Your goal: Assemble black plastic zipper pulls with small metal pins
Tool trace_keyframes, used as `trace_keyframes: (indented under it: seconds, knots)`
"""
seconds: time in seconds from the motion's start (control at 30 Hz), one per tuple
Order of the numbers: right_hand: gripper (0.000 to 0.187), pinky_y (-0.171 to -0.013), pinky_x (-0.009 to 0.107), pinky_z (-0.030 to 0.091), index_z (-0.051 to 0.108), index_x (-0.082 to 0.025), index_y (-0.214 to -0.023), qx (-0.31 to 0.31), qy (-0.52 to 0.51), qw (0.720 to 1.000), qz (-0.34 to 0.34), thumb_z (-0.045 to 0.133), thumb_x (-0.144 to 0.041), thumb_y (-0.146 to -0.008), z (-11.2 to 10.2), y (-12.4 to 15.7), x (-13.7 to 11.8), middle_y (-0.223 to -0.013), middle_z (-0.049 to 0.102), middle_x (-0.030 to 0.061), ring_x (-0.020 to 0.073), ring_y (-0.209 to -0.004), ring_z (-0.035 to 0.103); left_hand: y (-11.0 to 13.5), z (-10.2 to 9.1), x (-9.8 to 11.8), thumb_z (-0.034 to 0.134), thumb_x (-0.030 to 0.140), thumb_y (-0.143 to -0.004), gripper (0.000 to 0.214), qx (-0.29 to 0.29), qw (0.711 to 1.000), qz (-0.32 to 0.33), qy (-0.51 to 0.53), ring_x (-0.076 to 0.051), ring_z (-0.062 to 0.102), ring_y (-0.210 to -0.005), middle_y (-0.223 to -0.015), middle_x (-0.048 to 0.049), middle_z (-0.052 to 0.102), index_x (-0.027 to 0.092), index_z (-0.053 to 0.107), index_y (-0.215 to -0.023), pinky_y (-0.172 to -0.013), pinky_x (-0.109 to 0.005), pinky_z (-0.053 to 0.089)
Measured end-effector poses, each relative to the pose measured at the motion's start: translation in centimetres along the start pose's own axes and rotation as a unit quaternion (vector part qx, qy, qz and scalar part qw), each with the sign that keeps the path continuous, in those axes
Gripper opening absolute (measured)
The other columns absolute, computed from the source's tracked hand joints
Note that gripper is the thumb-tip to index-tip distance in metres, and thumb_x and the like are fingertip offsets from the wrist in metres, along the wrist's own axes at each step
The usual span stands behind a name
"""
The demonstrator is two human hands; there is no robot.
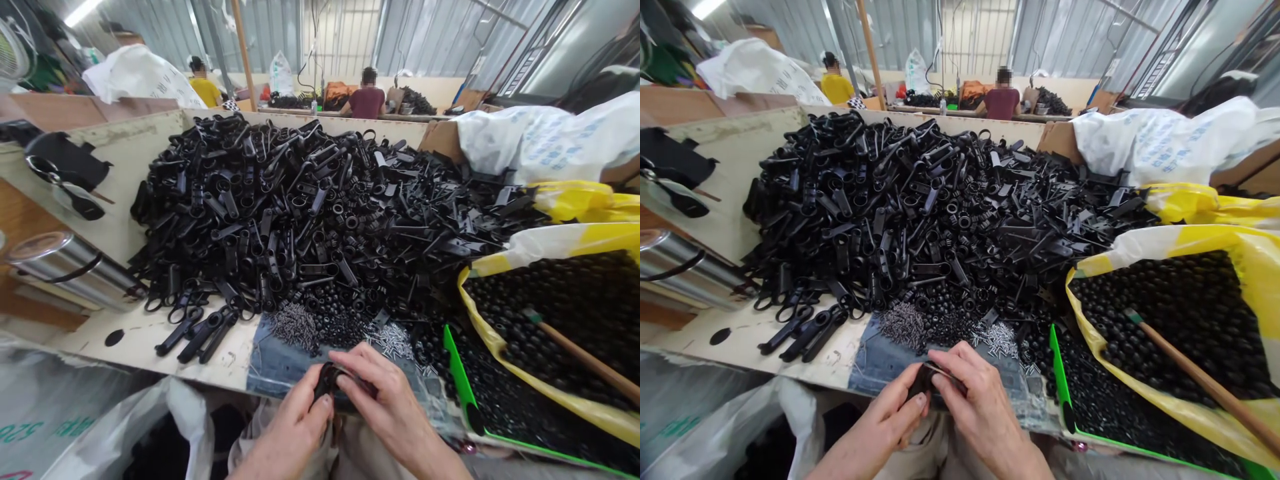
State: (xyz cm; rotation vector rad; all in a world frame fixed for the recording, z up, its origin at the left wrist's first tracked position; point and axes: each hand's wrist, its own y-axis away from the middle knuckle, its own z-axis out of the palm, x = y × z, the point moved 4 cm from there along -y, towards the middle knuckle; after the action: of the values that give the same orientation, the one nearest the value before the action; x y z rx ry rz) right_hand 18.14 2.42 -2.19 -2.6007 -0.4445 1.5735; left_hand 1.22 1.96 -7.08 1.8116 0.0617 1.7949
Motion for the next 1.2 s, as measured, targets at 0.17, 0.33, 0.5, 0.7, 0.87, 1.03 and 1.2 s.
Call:
trace_keyframes:
  seconds: [0.17,0.33,0.5,0.7,0.87,1.03,1.2]
  knots:
    - [0.008,-0.065,0.024,0.045,0.071,-0.022,-0.098,0.014,-0.001,1.0,0.015,0.067,-0.016,-0.095,0.1,0.2,0.8,-0.086,0.068,-0.0003,0.0146,-0.073,0.062,0.3,-0.2,-1.0,0.066,0.051,-0.088,0.062,0.0,0.999,-0.041,-0.012,-0.029,0.061,-0.105,-0.095,-0.0066,0.069,0.024,0.06,-0.143,-0.087,-0.038,0.051]
    - [0.009,-0.069,0.024,0.048,0.073,-0.021,-0.098,-0.005,-0.011,0.999,-0.039,0.064,-0.018,-0.099,0.0,0.3,0.2,-0.087,0.069,0.0021,0.0156,-0.078,0.066,0.4,-0.4,-2.0,0.07,0.048,-0.085,0.065,0.006,0.997,-0.071,0.033,-0.027,0.062,-0.096,-0.091,-0.0063,0.069,0.022,0.06,-0.143,-0.081,-0.035,0.051]
    - [0.018,-0.068,0.025,0.05,0.077,-0.021,-0.101,-0.051,-0.005,0.997,-0.053,0.06,-0.027,-0.104,-0.3,0.0,-0.2,-0.086,0.069,0.0034,0.0164,-0.077,0.067,0.7,-0.7,-2.7,0.073,0.039,-0.084,0.056,-0.003,0.994,-0.083,0.074,-0.027,0.063,-0.089,-0.077,-0.0023,0.066,0.025,0.064,-0.137,-0.074,-0.033,0.049]
    - [0.027,-0.065,0.025,0.05,0.076,-0.019,-0.105,-0.115,0.063,0.988,-0.087,0.05,-0.023,-0.107,-0.3,0.1,-0.6,-0.09,0.069,0.0062,0.0168,-0.077,0.067,1.2,-1.0,-2.6,0.077,0.038,-0.081,0.053,0.005,0.996,-0.073,0.059,-0.03,0.064,-0.106,-0.091,-0.0057,0.073,0.025,0.067,-0.131,-0.083,-0.034,0.05]
    - [0.027,-0.062,0.024,0.047,0.074,-0.019,-0.103,-0.194,0.156,0.962,-0.111,0.048,-0.013,-0.104,-0.5,0.7,-1.8,-0.089,0.066,0.0053,0.016,-0.072,0.065,2.3,-1.1,-0.3,0.079,0.042,-0.081,0.061,-0.023,0.992,-0.083,-0.091,-0.038,0.047,-0.141,-0.147,-0.0145,0.061,0.021,0.065,-0.137,-0.118,-0.047,0.03]
    - [0.026,-0.056,0.026,0.044,0.071,-0.016,-0.107,-0.252,0.212,0.934,-0.139,0.051,-0.004,-0.097,-0.7,1.3,-2.8,-0.089,0.065,0.0056,0.0163,-0.066,0.061,3.1,0.3,2.8,0.064,0.038,-0.094,0.037,-0.114,0.986,-0.031,-0.12,-0.033,0.063,-0.12,-0.128,-0.0071,0.073,0.028,0.071,-0.129,-0.104,-0.042,0.043]
    - [0.024,-0.057,0.026,0.042,0.068,-0.018,-0.103,-0.285,0.2,0.926,-0.146,0.051,-0.003,-0.097,-0.6,1.9,-2.4,-0.092,0.065,0.0041,0.0153,-0.067,0.061,3.6,0.6,3.4,0.063,0.038,-0.095,0.029,-0.118,0.979,-0.033,-0.162,-0.033,0.065,-0.118,-0.12,-0.0066,0.076,0.028,0.075,-0.12,-0.1,-0.041,0.045]
